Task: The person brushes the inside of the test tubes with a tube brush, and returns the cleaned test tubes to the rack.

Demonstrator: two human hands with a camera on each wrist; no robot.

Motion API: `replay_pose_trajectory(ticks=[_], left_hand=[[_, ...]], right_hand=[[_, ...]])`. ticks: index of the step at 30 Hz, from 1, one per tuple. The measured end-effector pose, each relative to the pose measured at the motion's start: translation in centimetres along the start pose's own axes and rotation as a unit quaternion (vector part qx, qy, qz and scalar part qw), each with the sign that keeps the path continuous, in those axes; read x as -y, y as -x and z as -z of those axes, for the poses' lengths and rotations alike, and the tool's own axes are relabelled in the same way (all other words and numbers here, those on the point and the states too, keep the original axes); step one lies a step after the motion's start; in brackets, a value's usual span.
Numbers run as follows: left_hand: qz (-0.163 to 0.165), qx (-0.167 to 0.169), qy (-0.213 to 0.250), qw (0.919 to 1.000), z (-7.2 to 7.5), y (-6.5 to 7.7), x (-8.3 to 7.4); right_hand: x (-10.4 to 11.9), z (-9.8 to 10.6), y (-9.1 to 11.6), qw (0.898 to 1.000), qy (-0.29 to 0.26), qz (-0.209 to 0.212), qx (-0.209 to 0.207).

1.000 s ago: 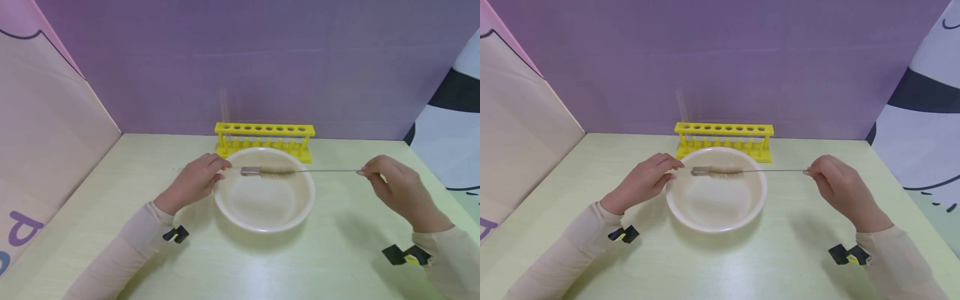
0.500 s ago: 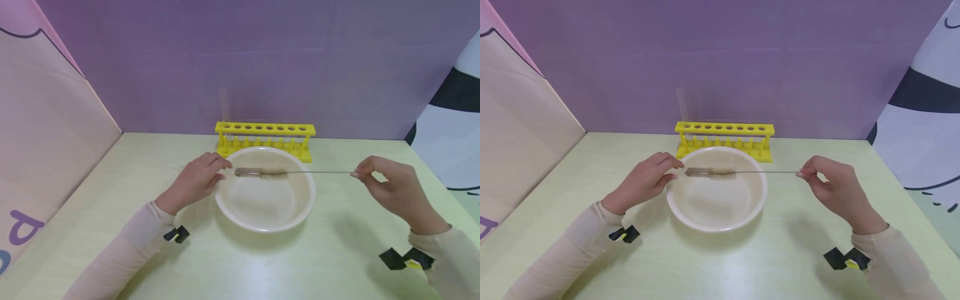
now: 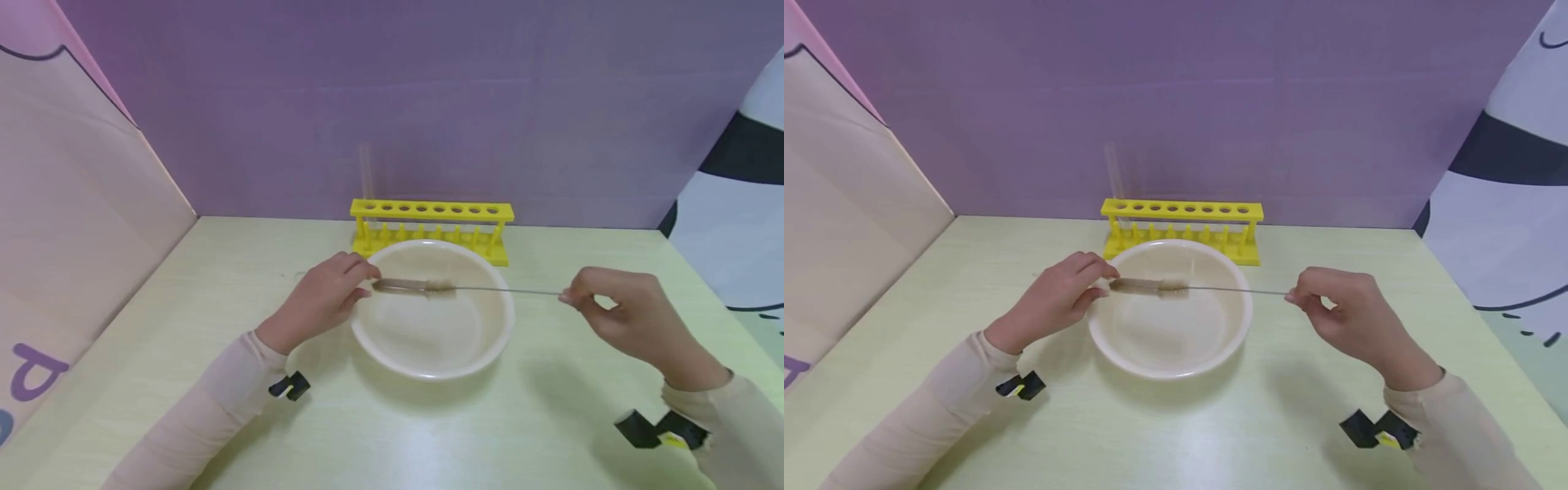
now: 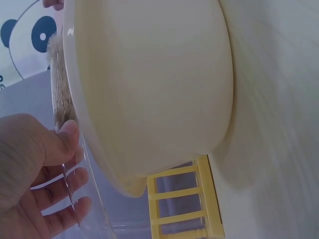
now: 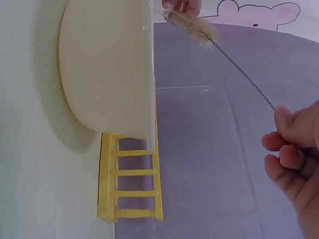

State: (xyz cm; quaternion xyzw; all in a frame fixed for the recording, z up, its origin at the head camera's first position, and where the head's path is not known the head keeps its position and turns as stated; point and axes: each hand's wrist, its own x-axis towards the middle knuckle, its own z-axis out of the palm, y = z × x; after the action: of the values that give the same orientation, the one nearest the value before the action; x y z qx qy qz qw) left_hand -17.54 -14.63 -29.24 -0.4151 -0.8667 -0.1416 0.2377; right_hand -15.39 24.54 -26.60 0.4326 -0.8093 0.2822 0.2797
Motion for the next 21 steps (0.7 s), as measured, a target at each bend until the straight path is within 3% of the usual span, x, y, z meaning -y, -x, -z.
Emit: replay_pose_trajectory(ticks=[5,12,21], left_hand=[[0.005,0.007,0.003,1.0,0.0,-0.1,-0.1],[0.014,0.018,0.006,0.9997,-0.1,-0.1,-0.4],[0.026,0.011,0.008,0.9996,-0.2,-0.3,-0.7]], right_hand=[[0.4,0.0,-0.3,0.999,-0.023,-0.022,0.014],[1.6,0.0,-0.6,0.995,-0.028,-0.099,0.019],[2.3,-0.3,-1.0,0.971,-0.101,-0.214,0.037]])
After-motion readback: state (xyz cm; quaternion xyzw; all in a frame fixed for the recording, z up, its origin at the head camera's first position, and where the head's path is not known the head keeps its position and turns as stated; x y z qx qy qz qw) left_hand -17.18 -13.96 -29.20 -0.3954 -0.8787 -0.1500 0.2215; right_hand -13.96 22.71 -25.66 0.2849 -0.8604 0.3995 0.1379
